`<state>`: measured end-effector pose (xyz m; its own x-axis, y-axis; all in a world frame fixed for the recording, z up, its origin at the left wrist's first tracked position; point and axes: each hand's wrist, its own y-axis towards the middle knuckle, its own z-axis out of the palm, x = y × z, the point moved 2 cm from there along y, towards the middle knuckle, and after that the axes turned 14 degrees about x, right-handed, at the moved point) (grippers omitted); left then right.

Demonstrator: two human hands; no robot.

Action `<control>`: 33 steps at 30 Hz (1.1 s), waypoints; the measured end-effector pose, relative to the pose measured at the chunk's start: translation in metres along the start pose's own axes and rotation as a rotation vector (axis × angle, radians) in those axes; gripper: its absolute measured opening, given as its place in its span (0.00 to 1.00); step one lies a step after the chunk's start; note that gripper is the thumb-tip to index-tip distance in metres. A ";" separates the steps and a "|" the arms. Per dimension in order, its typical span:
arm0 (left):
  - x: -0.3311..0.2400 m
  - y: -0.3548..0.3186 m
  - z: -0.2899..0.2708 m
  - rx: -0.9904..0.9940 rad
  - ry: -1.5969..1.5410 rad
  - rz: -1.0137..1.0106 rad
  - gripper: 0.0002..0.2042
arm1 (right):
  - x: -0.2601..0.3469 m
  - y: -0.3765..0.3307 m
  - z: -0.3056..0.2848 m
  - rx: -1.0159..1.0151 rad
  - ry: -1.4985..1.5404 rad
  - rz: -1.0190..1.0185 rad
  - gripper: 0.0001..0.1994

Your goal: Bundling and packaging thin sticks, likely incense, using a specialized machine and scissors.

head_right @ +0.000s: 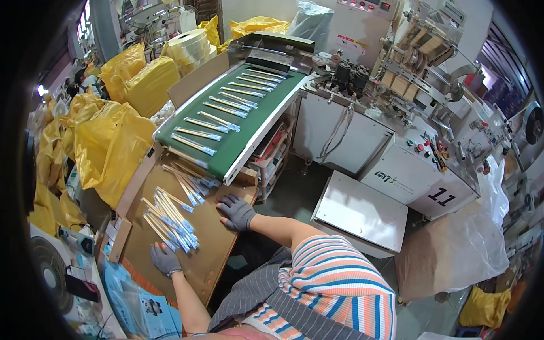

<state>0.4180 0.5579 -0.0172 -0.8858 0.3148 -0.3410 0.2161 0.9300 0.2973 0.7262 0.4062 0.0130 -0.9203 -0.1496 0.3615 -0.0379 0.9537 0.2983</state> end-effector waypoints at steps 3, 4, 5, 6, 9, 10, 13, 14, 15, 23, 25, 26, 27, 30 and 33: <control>-0.003 -0.001 -0.004 -0.004 0.002 -0.002 0.19 | 0.001 0.000 0.000 0.000 0.019 0.005 0.22; -0.002 0.000 -0.003 -0.002 0.007 -0.005 0.19 | 0.000 0.000 0.001 -0.007 0.019 -0.003 0.22; 0.000 0.000 -0.003 -0.003 0.013 -0.005 0.19 | 0.001 0.000 0.003 -0.013 0.023 -0.009 0.22; 0.002 -0.001 -0.003 -0.003 0.021 -0.006 0.20 | 0.001 0.001 0.004 -0.010 0.032 -0.010 0.22; 0.000 0.000 -0.001 -0.017 0.012 0.024 0.19 | -0.001 0.001 0.000 -0.022 0.002 -0.014 0.23; 0.000 0.000 -0.001 -0.013 0.024 0.020 0.19 | -0.003 0.001 0.002 -0.005 0.015 0.000 0.24; -0.003 0.001 -0.003 -0.008 0.016 0.024 0.19 | -0.005 0.001 0.006 -0.015 0.018 -0.012 0.24; -0.002 0.001 -0.003 -0.005 0.026 0.019 0.19 | -0.004 0.001 0.005 -0.022 0.014 -0.009 0.24; -0.002 0.001 -0.003 -0.007 0.030 0.023 0.19 | -0.004 0.001 0.004 -0.029 0.009 -0.006 0.24; -0.003 0.001 -0.001 0.019 -0.009 0.014 0.20 | -0.002 -0.002 -0.003 -0.045 0.031 0.020 0.23; -0.005 0.001 -0.002 0.030 -0.011 0.021 0.20 | -0.003 -0.001 -0.001 -0.057 0.007 -0.012 0.23; -0.003 0.000 -0.004 0.029 -0.004 -0.001 0.20 | -0.003 0.000 0.001 -0.062 0.008 -0.008 0.23; -0.001 0.000 -0.004 0.029 -0.003 0.005 0.20 | -0.003 0.001 0.002 -0.063 0.010 -0.019 0.23; 0.001 0.000 -0.002 0.031 0.005 0.006 0.20 | -0.001 0.000 0.001 -0.066 0.004 -0.021 0.23; 0.003 0.001 0.000 0.027 -0.011 0.020 0.20 | 0.000 -0.001 0.000 -0.056 0.017 -0.003 0.23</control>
<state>0.4158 0.5598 -0.0177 -0.8765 0.3352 -0.3454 0.2448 0.9283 0.2798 0.7264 0.4052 0.0130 -0.9134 -0.1577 0.3752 -0.0188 0.9373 0.3481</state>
